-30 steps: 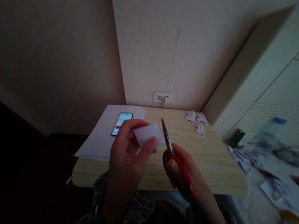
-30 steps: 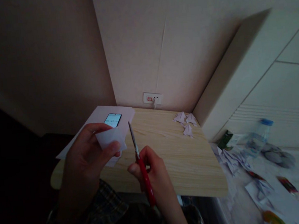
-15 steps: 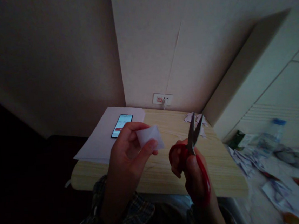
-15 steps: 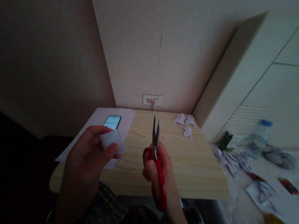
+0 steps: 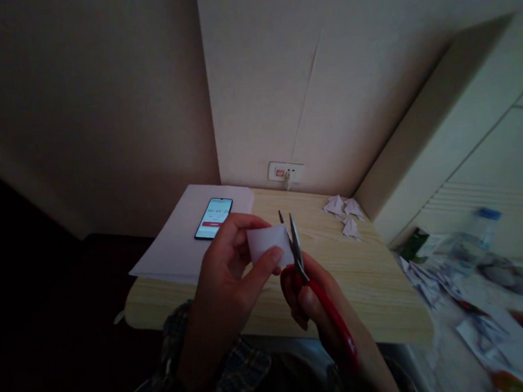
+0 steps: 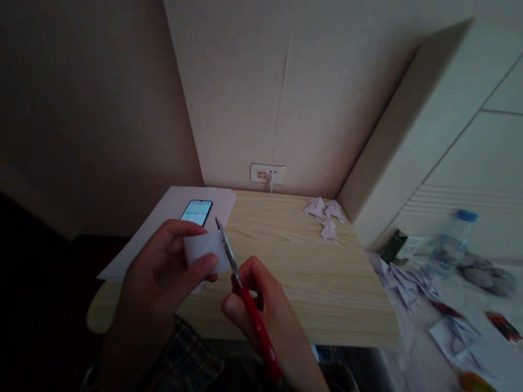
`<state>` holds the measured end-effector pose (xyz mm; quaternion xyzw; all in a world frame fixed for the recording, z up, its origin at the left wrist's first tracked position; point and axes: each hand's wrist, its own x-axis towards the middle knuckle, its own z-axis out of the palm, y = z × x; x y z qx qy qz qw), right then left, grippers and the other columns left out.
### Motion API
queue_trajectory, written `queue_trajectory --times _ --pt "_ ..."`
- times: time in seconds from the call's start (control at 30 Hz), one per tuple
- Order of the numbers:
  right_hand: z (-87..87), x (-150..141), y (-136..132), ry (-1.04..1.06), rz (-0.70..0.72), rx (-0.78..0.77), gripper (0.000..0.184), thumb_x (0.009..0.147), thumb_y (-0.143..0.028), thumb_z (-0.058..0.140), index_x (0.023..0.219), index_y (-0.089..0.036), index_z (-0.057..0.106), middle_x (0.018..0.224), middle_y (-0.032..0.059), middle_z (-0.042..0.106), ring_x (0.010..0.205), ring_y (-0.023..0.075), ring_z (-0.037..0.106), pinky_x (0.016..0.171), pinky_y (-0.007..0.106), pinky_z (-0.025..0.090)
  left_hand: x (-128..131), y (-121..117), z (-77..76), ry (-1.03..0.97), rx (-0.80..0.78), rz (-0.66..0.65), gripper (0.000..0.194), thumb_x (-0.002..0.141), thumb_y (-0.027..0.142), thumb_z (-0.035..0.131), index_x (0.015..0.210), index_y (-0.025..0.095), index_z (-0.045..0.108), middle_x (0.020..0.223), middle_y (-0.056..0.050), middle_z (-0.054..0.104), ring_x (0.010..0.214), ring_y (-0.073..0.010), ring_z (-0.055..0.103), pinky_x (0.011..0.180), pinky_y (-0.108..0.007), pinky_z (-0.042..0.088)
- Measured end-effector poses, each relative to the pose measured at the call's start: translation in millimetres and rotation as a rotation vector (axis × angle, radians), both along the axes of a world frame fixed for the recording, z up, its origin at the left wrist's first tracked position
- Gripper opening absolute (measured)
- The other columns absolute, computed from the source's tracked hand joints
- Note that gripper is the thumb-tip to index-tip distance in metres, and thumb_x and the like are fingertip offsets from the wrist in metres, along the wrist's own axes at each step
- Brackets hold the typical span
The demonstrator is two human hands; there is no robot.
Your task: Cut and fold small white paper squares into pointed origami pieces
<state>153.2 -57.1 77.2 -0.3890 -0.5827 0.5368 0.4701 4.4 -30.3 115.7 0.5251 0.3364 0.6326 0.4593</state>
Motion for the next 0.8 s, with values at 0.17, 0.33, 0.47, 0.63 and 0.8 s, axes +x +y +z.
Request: queue_trajectory --times 0.17,0.33,0.47,0.63,0.8 --pt "6.4 -1.5 1.1 -0.042 -0.065 -0.036 0.062 0.074 -0.084 0.061 0.080 -0.024 0.047 0.068 -0.0055 0.041 0.054 0.0103 0.032 0.045 0.025 0.031 0.2 1.0 0.4 0.001 -0.002 -0.019 0.022 0.078 0.008 0.072 0.091 0.024 0.063 0.070 0.007 0.069 0.055 -0.0089 0.063 0.051 -0.015 0.052" --pt "12.7 -3.8 0.7 -0.087 -0.100 -0.068 0.066 0.068 -0.087 0.063 0.078 -0.024 0.047 0.065 -0.0066 0.042 0.053 0.0100 0.034 0.046 0.025 0.031 1.1 -1.3 4.2 -0.013 -0.058 -0.031 0.021 0.077 0.009 0.073 0.090 0.022 0.062 0.070 0.007 0.069 0.055 -0.0079 0.062 0.052 -0.014 0.051" --pt "12.2 -3.9 0.5 -0.088 -0.102 -0.084 0.068 0.066 -0.089 0.062 0.076 -0.024 0.047 0.063 -0.0072 0.041 0.051 0.0093 0.032 0.044 0.025 0.029 2.3 -2.7 6.3 -0.018 -0.074 -0.029 0.020 0.076 0.011 0.072 0.089 0.022 0.062 0.069 0.007 0.068 0.056 -0.0085 0.063 0.053 -0.015 0.052" --pt "8.9 -4.9 0.8 -0.064 -0.119 -0.079 0.067 0.066 -0.089 0.063 0.076 -0.024 0.047 0.062 -0.0074 0.042 0.049 0.0089 0.034 0.042 0.024 0.029 2.1 -0.8 2.8 -0.024 -0.058 -0.032 0.021 0.077 0.010 0.072 0.090 0.023 0.062 0.071 0.007 0.068 0.055 -0.0078 0.062 0.052 -0.014 0.052" --pt "7.5 -6.9 -0.5 -0.059 -0.111 -0.062 0.064 0.069 -0.085 0.065 0.074 -0.025 0.044 0.058 -0.0081 0.041 0.046 0.0090 0.035 0.040 0.024 0.028 1.4 0.2 -0.7 -0.026 -0.021 -0.038 0.022 0.078 0.008 0.072 0.092 0.023 0.063 0.070 0.008 0.069 0.054 -0.0065 0.062 0.052 -0.012 0.051"
